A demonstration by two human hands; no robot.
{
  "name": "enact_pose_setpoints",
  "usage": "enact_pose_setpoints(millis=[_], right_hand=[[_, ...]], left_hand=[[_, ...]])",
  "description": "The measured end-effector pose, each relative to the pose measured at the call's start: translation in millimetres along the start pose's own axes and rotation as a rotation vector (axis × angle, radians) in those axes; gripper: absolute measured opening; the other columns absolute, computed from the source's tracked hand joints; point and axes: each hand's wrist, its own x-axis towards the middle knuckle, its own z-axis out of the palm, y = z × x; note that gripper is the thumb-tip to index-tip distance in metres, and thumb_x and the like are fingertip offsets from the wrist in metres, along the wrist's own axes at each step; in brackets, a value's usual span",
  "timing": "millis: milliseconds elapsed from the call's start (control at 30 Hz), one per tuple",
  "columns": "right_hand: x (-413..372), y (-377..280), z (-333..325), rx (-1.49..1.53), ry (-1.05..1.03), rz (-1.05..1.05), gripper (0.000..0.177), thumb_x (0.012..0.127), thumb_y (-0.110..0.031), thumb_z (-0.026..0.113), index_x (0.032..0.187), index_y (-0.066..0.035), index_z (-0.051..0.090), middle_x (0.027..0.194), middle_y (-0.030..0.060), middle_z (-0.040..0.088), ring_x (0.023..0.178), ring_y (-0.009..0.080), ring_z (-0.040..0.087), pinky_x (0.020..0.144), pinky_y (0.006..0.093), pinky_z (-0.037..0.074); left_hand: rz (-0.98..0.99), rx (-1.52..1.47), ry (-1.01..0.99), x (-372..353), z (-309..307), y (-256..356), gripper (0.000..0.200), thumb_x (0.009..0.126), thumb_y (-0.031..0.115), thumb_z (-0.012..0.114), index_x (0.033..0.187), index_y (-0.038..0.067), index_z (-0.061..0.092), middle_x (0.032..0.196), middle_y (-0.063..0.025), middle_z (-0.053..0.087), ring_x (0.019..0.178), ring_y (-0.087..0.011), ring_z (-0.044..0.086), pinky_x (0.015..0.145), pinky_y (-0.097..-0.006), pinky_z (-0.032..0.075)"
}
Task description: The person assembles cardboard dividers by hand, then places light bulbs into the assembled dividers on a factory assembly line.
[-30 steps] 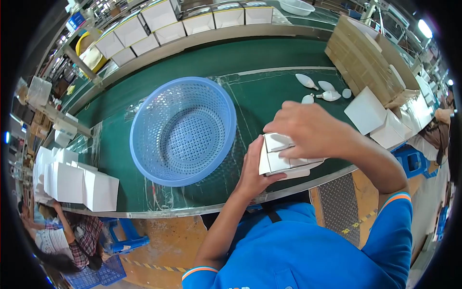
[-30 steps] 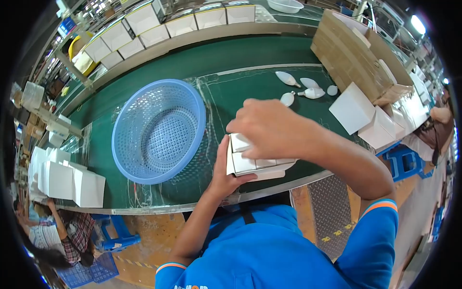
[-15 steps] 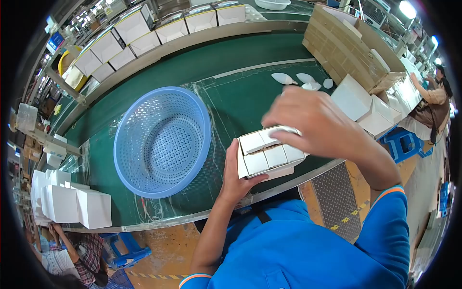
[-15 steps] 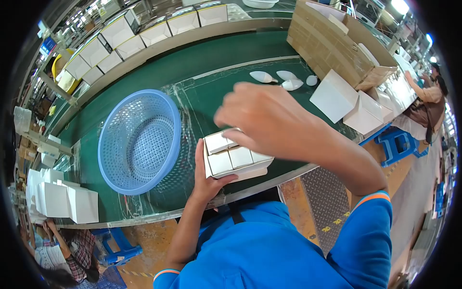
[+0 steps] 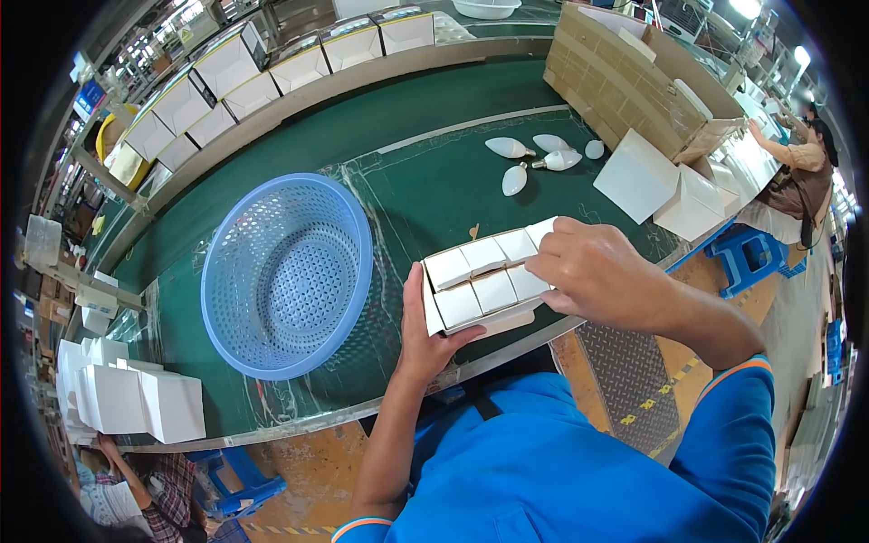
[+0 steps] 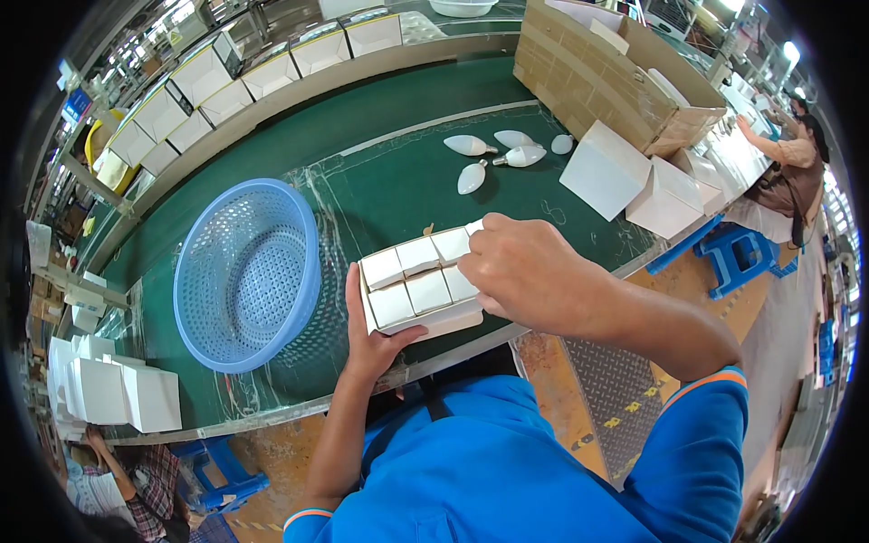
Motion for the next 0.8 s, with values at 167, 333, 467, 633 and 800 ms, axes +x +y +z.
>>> enact_pose_setpoints(millis=[167,333,467,633,800], right_hand=[[2,0,2,-0.023,-0.009,-0.001,0.022,0.066,-0.012,0.071,0.083,-0.003,0.06,0.077,0.0084,0.057,0.079,0.0245,0.055,0.064,0.0353,0.049],[5,2,1,-0.01,-0.068,0.03,0.021,0.069,-0.01,0.069,0.087,-0.003,0.062,0.079,0.0083,0.059,0.081,0.0254,0.057,0.066,0.0369,0.049],[9,4,5,0.046,0.039,0.103,0.023,0.07,-0.01,0.069,0.092,-0.003,0.064,0.08,0.0083,0.06,0.083,0.0256,0.057,0.068,0.0373,0.05],[21,19,15,0.08,0.13,0.066,0.028,0.069,-0.01,0.068,0.097,-0.004,0.067,0.084,0.0086,0.064,0.083,0.0258,0.057,0.069,0.038,0.05],[38,36,6,0.066,-0.093,0.001,0.029,0.068,-0.012,0.068,0.096,-0.004,0.067,0.083,0.009,0.065,0.082,0.0261,0.057,0.067,0.0378,0.049]], left_hand=[[0.012,0.002,-0.01,-1,-1,-2,0.118,0.056,0.019,0.092,0.145,-0.002,0.018,0.137,-0.0187,0.041,0.124,-0.0328,0.046,0.105,-0.04,0.037],[0.006,-0.034,-0.003,-1,0,0,0.117,0.056,0.017,0.091,0.145,-0.002,0.018,0.135,-0.0183,0.043,0.123,-0.0317,0.047,0.104,-0.0398,0.038],[-0.03,-0.116,-0.005,-1,1,4,0.117,0.058,0.019,0.091,0.145,-0.001,0.017,0.132,-0.0179,0.047,0.121,-0.0305,0.049,0.103,-0.0394,0.039],[-0.011,-0.112,-0.009,-1,0,3,0.117,0.058,0.019,0.092,0.145,-0.001,0.016,0.131,-0.0179,0.049,0.12,-0.03,0.05,0.102,-0.0392,0.04],[-0.029,-0.056,-0.059,-1,-2,3,0.127,0.058,0.006,0.089,0.149,0.001,0.001,0.139,-0.0171,0.04,0.126,-0.028,0.045,0.107,-0.0394,0.037]])
